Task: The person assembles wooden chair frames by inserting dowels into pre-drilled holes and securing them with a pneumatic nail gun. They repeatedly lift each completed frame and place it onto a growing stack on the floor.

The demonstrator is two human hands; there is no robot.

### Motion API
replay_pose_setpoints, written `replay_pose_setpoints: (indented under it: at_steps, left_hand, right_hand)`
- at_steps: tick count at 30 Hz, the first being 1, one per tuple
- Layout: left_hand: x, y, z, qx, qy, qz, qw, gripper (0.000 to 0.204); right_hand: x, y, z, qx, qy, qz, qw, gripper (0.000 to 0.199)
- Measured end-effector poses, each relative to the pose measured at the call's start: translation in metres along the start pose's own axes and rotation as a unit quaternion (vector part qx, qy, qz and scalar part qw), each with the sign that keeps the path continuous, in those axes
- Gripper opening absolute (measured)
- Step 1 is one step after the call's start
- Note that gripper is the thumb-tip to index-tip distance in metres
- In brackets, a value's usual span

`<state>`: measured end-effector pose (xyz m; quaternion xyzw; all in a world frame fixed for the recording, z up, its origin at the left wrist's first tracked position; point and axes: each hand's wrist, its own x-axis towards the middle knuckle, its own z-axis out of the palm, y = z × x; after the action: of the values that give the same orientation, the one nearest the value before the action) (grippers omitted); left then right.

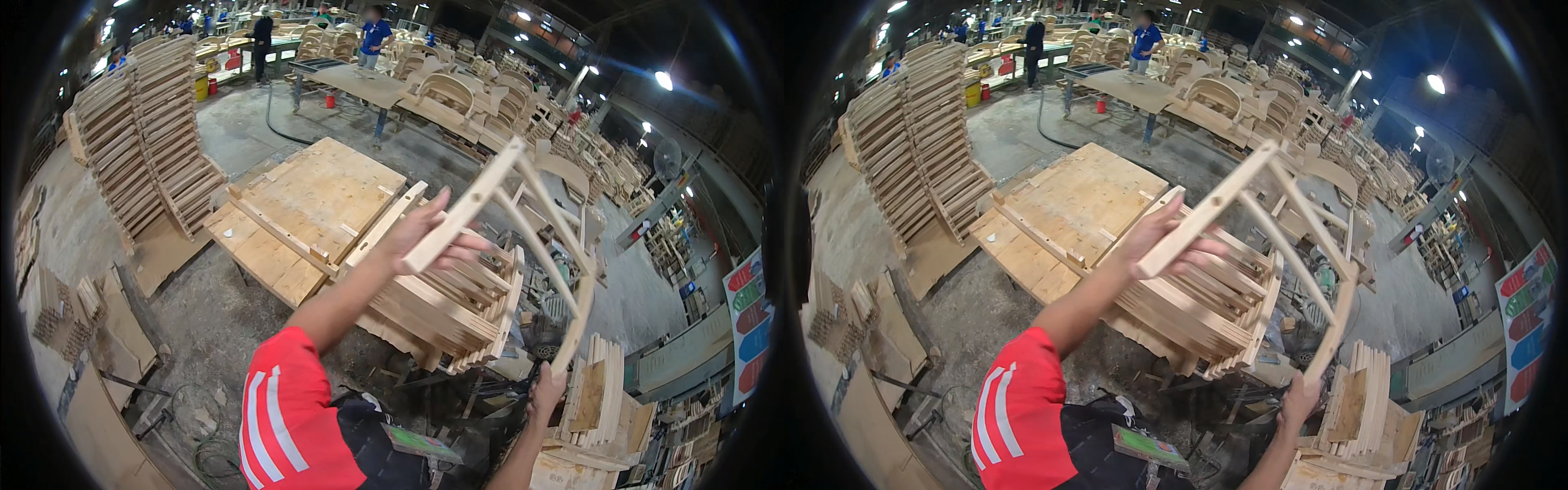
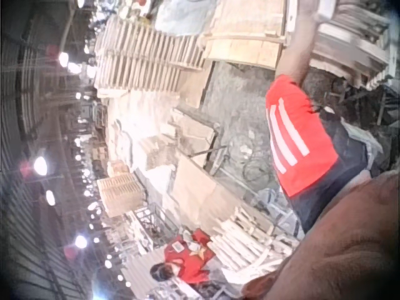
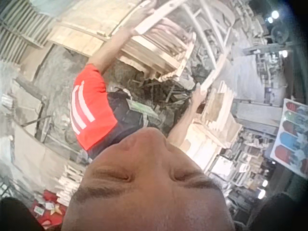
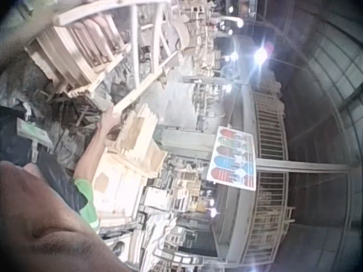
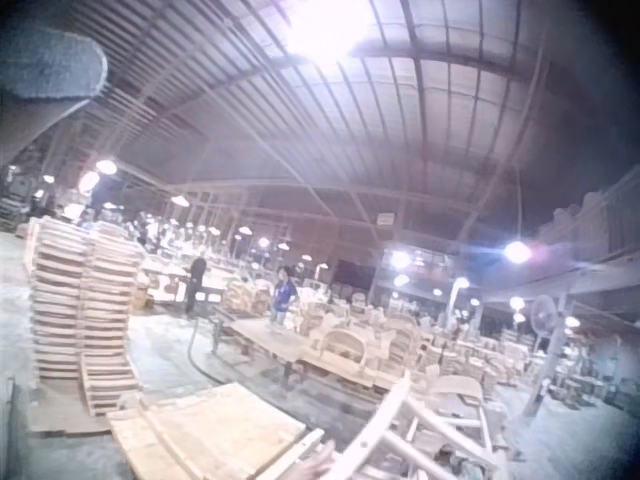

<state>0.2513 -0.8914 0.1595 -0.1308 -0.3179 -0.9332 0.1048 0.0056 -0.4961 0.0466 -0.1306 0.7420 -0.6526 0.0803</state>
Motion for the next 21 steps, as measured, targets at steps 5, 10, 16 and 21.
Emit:
replay_pose_setpoints:
  at_steps: [5, 10, 16, 21]
  left_hand:
    - [-0.035, -0.005, -0.056, 0.519, 0.294, 0.008, 0.802, 0.057]
    - [-0.045, -0.001, -0.121, 0.637, 0.41, 0.025, 0.652, 0.055]
    - [-0.047, 0.005, -0.167, 0.746, 0.402, 0.014, 0.531, 0.056]
    - [-0.031, 0.001, -0.177, 0.733, 0.397, 0.021, 0.551, 0.056]
  right_hand:
    - [0.032, 0.03, 0.036, -0.127, 0.021, -0.106, 0.986, 0.029]
    - [0.049, 0.027, 0.095, -0.173, 0.001, -0.091, 0.981, 0.029]
    - [0.048, 0.012, 0.125, -0.305, 0.018, -0.088, 0.948, 0.032]
    - [0.056, 0.026, 0.115, -0.368, 0.045, -0.164, 0.914, 0.033]
